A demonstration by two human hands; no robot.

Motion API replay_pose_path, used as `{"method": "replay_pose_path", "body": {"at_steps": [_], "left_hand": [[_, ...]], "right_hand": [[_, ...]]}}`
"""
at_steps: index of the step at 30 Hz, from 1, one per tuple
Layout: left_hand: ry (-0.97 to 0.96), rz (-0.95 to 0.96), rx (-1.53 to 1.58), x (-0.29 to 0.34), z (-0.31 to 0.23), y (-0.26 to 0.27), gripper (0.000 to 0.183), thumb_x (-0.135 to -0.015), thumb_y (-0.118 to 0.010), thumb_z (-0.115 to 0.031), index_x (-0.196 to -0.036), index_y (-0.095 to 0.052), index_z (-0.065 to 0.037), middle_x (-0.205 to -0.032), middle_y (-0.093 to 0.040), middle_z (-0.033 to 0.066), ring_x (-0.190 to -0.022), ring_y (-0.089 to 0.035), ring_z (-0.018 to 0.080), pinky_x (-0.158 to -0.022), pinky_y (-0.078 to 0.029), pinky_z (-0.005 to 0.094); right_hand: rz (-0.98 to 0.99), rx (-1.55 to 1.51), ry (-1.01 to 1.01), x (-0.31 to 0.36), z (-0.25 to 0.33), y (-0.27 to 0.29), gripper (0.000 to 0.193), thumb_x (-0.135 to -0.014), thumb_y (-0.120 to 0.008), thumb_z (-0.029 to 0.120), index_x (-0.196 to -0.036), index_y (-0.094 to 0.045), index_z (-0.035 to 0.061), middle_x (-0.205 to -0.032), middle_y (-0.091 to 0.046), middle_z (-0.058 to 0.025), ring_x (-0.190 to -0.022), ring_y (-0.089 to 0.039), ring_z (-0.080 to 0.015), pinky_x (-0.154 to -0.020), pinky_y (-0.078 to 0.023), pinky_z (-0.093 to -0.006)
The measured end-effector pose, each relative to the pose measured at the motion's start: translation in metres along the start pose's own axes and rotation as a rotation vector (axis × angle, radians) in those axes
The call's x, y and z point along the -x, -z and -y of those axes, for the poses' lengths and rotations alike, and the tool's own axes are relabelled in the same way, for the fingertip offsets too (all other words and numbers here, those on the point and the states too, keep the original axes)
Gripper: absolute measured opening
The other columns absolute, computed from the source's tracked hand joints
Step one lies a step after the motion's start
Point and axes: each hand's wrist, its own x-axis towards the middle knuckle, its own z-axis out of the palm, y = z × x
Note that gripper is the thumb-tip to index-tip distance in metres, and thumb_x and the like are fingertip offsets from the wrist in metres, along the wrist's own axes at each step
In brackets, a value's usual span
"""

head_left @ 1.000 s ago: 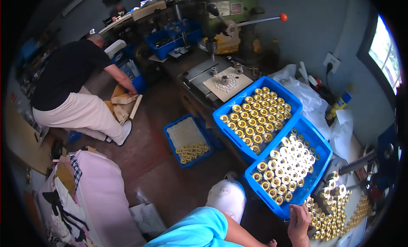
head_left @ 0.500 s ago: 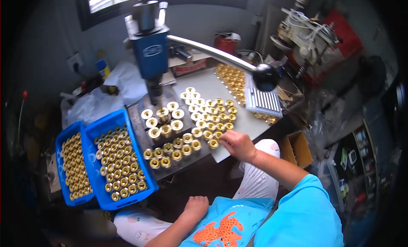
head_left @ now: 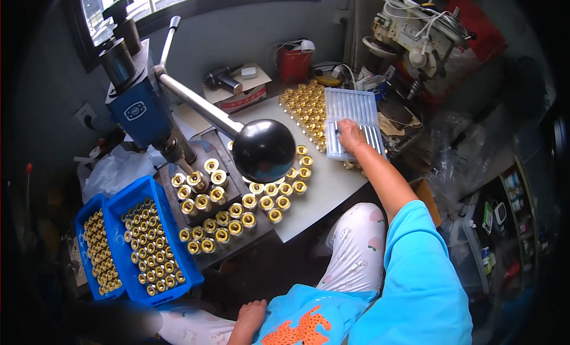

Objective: The person assembles circular metal components by hand, organizing them on a workbench and under a manual press.

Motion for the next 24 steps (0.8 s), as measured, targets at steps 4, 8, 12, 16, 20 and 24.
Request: {"method": "replay_pose_path", "body": {"at_steps": [4, 8, 12, 16, 20, 24], "left_hand": [[0.076, 0.056, 0.086, -0.010, 0.002, -0.011, 0.027, -0.092, -0.043, -0.015, -0.110, -0.059, -0.004, -0.110, -0.065, 0.0166, -0.106, -0.062, 0.0329, -0.089, -0.048, 0.0456], [0.131, 0.090, 0.131, -0.022, 0.010, -0.023, 0.027, -0.090, -0.048, -0.013, -0.110, -0.062, -0.003, -0.114, -0.064, 0.0175, -0.109, -0.061, 0.0331, -0.091, -0.048, 0.0454], [0.037, 0.129, 0.053, -0.039, 0.004, -0.018, 0.027, -0.088, -0.051, -0.012, -0.110, -0.062, -0.002, -0.114, -0.064, 0.0164, -0.108, -0.062, 0.0319, -0.091, -0.048, 0.0443], [0.005, 0.036, 0.089, -0.034, -0.002, -0.019, 0.027, -0.087, -0.051, -0.011, -0.108, -0.063, 0.000, -0.111, -0.064, 0.0165, -0.105, -0.062, 0.0321, -0.089, -0.048, 0.0444], [0.029, -0.110, 0.006, -0.026, -0.010, -0.022, 0.025, -0.085, -0.051, -0.009, -0.102, -0.064, 0.003, -0.102, -0.066, 0.0171, -0.095, -0.064, 0.0309, -0.083, -0.048, 0.0438], [-0.026, -0.302, -0.096, -0.025, -0.011, -0.025, 0.022, -0.082, -0.054, -0.010, -0.095, -0.065, 0.004, -0.091, -0.066, 0.0156, -0.086, -0.064, 0.0281, -0.076, -0.047, 0.0412]], "right_hand": [[0.057, 0.060, 0.108, -0.038, 0.014, -0.024, 0.023, -0.076, -0.051, -0.003, -0.095, -0.064, 0.0024, -0.104, -0.063, -0.0201, -0.102, -0.058, -0.0398, -0.092, -0.048, -0.0455], [0.106, -0.030, 0.172, -0.036, 0.039, 0.011, 0.017, -0.082, -0.054, 0.007, -0.092, -0.066, 0.0021, -0.102, -0.065, -0.0216, -0.103, -0.059, -0.0392, -0.092, -0.048, -0.0427], [-0.241, 0.289, 0.614, -0.003, 0.028, 0.038, 0.026, -0.065, -0.066, 0.001, -0.090, -0.058, -0.0005, -0.096, -0.060, -0.0221, -0.097, -0.056, -0.0418, -0.088, -0.047, -0.0462], [-0.034, 0.022, 0.231, 0.008, 0.049, 0.041, 0.032, -0.067, -0.071, 0.005, -0.095, -0.059, -0.0023, -0.093, -0.063, -0.0207, -0.089, -0.061, -0.0364, -0.084, -0.050, -0.0415], [0.120, -0.466, 0.158, 0.071, 0.147, 0.062, 0.032, -0.073, -0.072, 0.008, -0.102, -0.061, -0.0024, -0.086, -0.066, -0.0098, -0.075, -0.064, -0.0172, -0.070, -0.053, -0.0300], [0.493, -0.850, 0.192, 0.130, 0.274, 0.096, 0.032, -0.080, -0.072, 0.004, -0.109, -0.061, -0.0021, -0.092, -0.068, -0.0075, -0.084, -0.065, -0.0123, -0.076, -0.054, -0.0264]]}}
